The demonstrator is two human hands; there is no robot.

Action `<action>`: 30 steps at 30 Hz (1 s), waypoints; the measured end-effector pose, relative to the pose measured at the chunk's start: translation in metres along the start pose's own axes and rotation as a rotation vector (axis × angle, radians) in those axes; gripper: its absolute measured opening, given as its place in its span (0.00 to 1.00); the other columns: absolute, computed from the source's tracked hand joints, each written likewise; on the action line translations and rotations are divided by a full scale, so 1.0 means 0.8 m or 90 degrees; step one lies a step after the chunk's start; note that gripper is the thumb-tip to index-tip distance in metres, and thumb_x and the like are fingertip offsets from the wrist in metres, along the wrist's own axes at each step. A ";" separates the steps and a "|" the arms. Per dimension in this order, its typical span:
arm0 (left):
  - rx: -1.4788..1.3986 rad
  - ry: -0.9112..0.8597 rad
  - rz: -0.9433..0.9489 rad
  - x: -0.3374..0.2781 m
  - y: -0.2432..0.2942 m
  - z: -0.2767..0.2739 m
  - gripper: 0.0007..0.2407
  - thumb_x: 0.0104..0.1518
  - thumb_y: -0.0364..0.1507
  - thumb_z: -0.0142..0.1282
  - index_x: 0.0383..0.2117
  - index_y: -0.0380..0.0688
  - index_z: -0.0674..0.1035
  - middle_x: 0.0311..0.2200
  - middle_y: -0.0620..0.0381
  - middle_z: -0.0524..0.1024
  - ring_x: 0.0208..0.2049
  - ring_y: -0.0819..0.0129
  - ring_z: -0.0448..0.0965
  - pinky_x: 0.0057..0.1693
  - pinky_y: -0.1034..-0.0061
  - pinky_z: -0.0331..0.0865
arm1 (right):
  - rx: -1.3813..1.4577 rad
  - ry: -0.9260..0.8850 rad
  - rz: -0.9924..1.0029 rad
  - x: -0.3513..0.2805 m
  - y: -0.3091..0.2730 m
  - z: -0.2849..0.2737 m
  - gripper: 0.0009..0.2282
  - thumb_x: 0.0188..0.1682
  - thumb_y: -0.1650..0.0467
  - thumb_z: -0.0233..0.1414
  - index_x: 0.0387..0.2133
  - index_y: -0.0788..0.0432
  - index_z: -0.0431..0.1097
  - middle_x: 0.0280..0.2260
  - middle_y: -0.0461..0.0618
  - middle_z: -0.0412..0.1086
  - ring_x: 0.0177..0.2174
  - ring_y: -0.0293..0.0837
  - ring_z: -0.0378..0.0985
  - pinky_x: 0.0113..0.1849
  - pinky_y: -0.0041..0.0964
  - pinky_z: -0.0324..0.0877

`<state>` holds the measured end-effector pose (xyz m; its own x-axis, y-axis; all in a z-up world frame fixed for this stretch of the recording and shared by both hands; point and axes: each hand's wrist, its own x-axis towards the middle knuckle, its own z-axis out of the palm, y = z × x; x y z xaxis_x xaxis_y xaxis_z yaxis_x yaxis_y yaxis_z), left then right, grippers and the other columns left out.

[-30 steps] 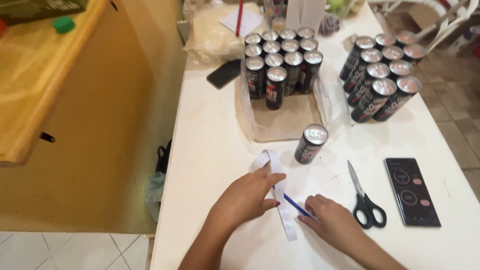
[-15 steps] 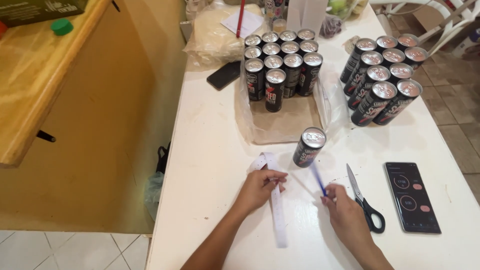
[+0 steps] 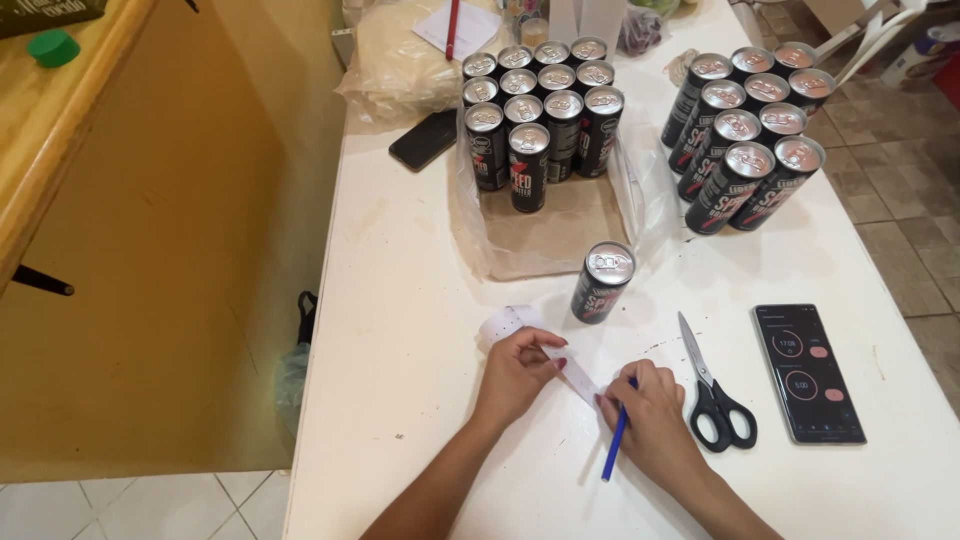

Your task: The person is writing information on a paper strip and handling energy drink cans, likely for inventory or labeling purposes.

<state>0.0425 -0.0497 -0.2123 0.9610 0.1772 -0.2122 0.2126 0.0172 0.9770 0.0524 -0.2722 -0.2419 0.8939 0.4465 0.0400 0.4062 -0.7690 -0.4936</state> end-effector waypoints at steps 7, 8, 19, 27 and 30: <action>0.080 0.016 0.069 0.010 -0.018 -0.004 0.06 0.50 0.22 0.71 0.29 0.48 0.84 0.26 0.61 0.83 0.28 0.77 0.81 0.41 0.86 0.76 | -0.012 0.028 0.001 0.007 0.013 0.006 0.09 0.46 0.59 0.60 0.25 0.46 0.71 0.40 0.39 0.63 0.43 0.52 0.66 0.43 0.45 0.60; 0.073 0.022 0.064 0.010 -0.019 -0.002 0.06 0.50 0.22 0.71 0.29 0.47 0.84 0.26 0.61 0.83 0.28 0.78 0.81 0.41 0.86 0.76 | 0.023 0.099 -0.059 0.010 0.015 0.004 0.07 0.47 0.62 0.59 0.28 0.48 0.71 0.39 0.41 0.65 0.40 0.52 0.66 0.44 0.44 0.60; 0.095 0.039 0.090 0.008 -0.018 0.002 0.04 0.51 0.24 0.70 0.30 0.47 0.86 0.29 0.62 0.85 0.30 0.77 0.83 0.43 0.84 0.80 | 0.358 0.128 -0.117 0.039 -0.042 -0.043 0.06 0.44 0.76 0.61 0.33 0.56 0.83 0.38 0.47 0.76 0.36 0.37 0.82 0.42 0.25 0.74; 0.088 0.041 0.092 0.008 -0.015 0.001 0.04 0.51 0.25 0.69 0.29 0.48 0.85 0.29 0.63 0.85 0.30 0.77 0.83 0.43 0.84 0.79 | 0.355 0.123 -0.064 0.041 -0.027 -0.016 0.08 0.40 0.72 0.65 0.16 0.59 0.74 0.21 0.43 0.77 0.23 0.34 0.76 0.29 0.25 0.69; 0.076 0.037 0.062 0.009 -0.019 0.002 0.04 0.52 0.25 0.69 0.30 0.48 0.85 0.28 0.61 0.85 0.29 0.77 0.83 0.41 0.85 0.78 | 0.401 0.055 -0.010 0.044 -0.024 -0.015 0.11 0.43 0.73 0.62 0.13 0.60 0.70 0.18 0.43 0.72 0.22 0.37 0.73 0.28 0.30 0.66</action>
<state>0.0468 -0.0501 -0.2288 0.9671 0.2286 -0.1118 0.1419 -0.1199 0.9826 0.0787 -0.2472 -0.2206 0.9114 0.3968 0.1092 0.2543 -0.3345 -0.9074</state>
